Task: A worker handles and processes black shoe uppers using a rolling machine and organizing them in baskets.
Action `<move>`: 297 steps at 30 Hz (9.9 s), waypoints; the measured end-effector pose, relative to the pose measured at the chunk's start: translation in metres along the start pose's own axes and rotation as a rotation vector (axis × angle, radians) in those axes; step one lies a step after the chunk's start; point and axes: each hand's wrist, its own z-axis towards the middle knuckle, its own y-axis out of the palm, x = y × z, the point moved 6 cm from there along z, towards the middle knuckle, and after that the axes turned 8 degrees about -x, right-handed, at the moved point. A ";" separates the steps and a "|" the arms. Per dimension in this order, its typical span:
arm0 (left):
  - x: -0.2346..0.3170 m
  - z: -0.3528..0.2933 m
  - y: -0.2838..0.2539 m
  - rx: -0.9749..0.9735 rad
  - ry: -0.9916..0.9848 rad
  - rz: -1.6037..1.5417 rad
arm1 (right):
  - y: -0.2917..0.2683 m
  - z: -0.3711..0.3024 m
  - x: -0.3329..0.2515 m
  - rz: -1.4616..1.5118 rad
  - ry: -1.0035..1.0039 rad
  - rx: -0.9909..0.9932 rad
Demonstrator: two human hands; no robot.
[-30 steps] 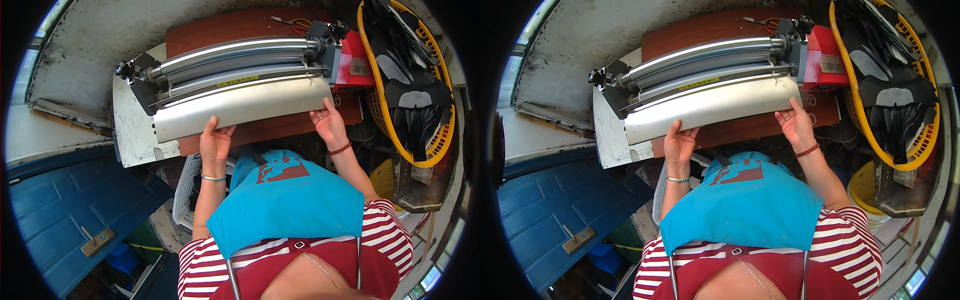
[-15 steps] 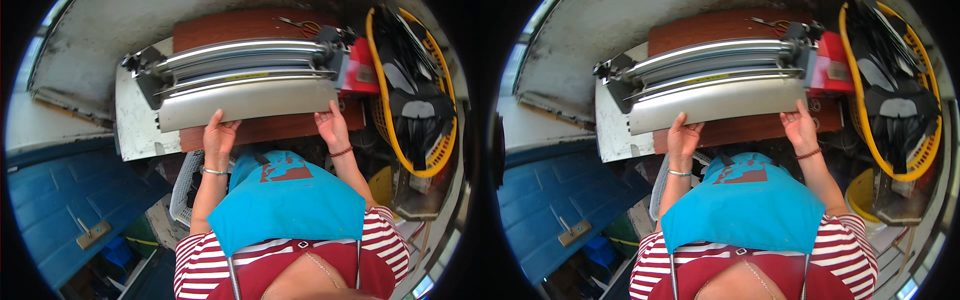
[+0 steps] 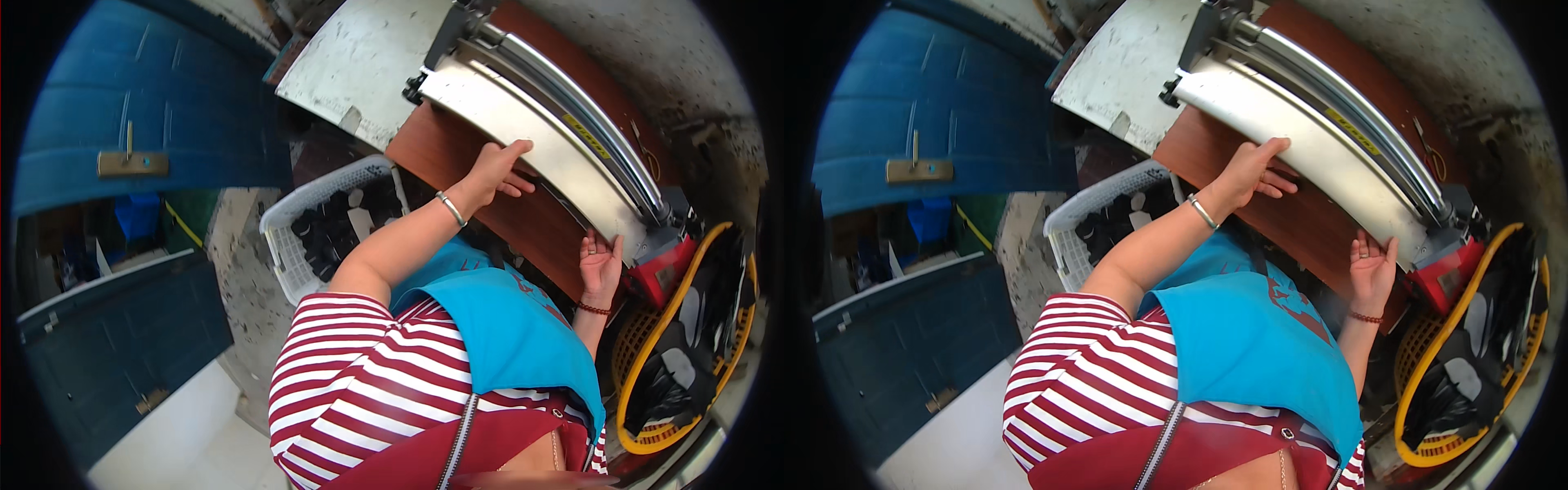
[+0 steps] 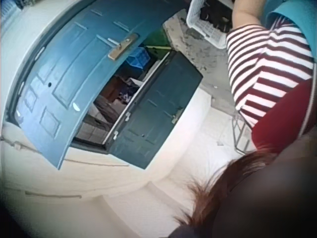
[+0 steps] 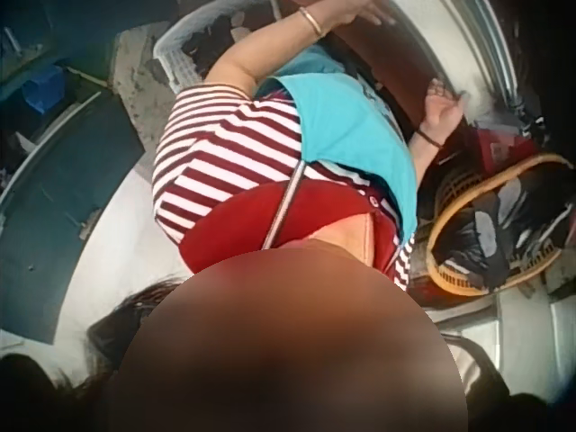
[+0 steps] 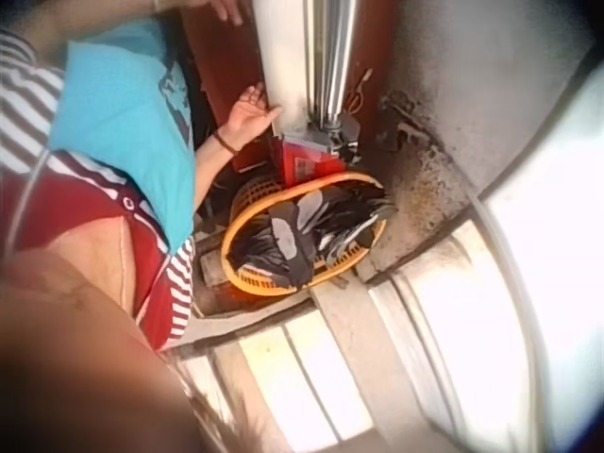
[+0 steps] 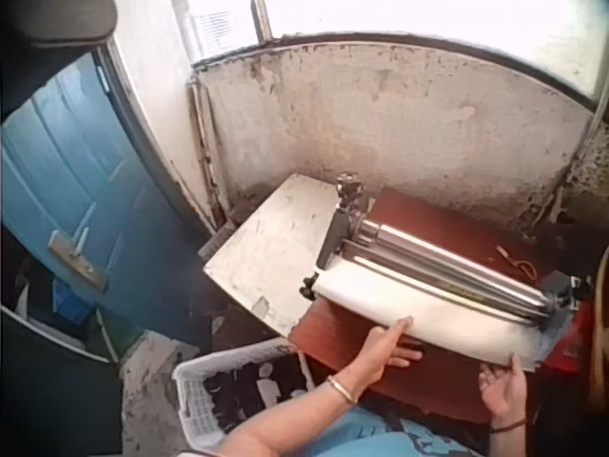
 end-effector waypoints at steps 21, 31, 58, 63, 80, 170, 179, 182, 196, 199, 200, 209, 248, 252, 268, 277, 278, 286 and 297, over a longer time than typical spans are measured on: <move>-0.006 0.003 -0.015 -0.045 0.171 0.184 | 0.001 0.006 -0.003 -0.177 -0.043 0.029; 0.001 0.017 -0.009 -0.030 0.153 0.200 | 0.010 0.009 0.000 -0.158 -0.111 0.101; -0.167 -0.141 -0.101 0.400 -0.100 0.366 | 0.015 0.014 0.004 -0.121 -0.165 -0.179; -0.156 -0.124 -0.084 0.237 -0.074 0.425 | 0.008 0.013 0.006 -0.157 -0.165 -0.097; -0.187 -0.187 -0.136 0.452 -0.145 0.474 | 0.021 0.009 0.009 -0.173 -0.188 -0.001; -0.717 -0.402 0.415 -1.917 -0.705 1.076 | -0.309 -0.656 0.250 -0.282 -0.600 1.945; -0.644 -0.412 0.305 -2.022 -0.771 1.158 | -0.251 -0.635 0.341 0.012 -0.721 1.813; -0.629 -0.384 0.288 -1.957 -0.857 1.151 | -0.246 -0.635 0.353 0.008 -0.849 1.850; -0.538 -0.349 0.203 -2.159 -0.573 1.414 | -0.199 -0.607 0.482 -0.023 -0.595 2.075; -0.532 -0.334 0.187 -2.090 -0.593 1.378 | -0.197 -0.609 0.506 0.064 -0.594 2.063; -0.527 -0.332 0.193 -2.083 -0.598 1.382 | -0.195 -0.608 0.502 0.066 -0.589 2.058; -0.485 -0.300 0.238 -1.701 -0.898 1.258 | -0.189 -0.645 0.478 -0.033 -0.417 1.944; -0.522 -0.294 0.301 -1.764 -0.347 1.412 | -0.028 -0.836 0.346 -0.194 -0.379 2.345; -0.512 -0.318 0.313 -1.817 -0.383 1.342 | 0.016 -0.849 0.348 -0.109 -0.440 2.338; -0.546 -0.411 0.392 -1.873 -0.706 1.033 | 0.018 -0.888 0.430 0.195 -0.503 2.464; -0.656 -0.396 0.445 -1.815 -0.471 0.841 | -0.003 -0.887 0.472 0.227 -0.524 2.398; -0.676 -0.391 0.449 -1.807 -0.469 0.830 | -0.003 -0.888 0.474 0.225 -0.513 2.400; -0.787 -0.336 0.474 -1.736 -0.164 1.041 | -0.010 -0.868 0.445 0.235 -0.504 2.395; -0.705 -0.360 0.438 -1.579 0.304 1.185 | 0.024 -0.904 0.439 -0.108 -0.468 2.449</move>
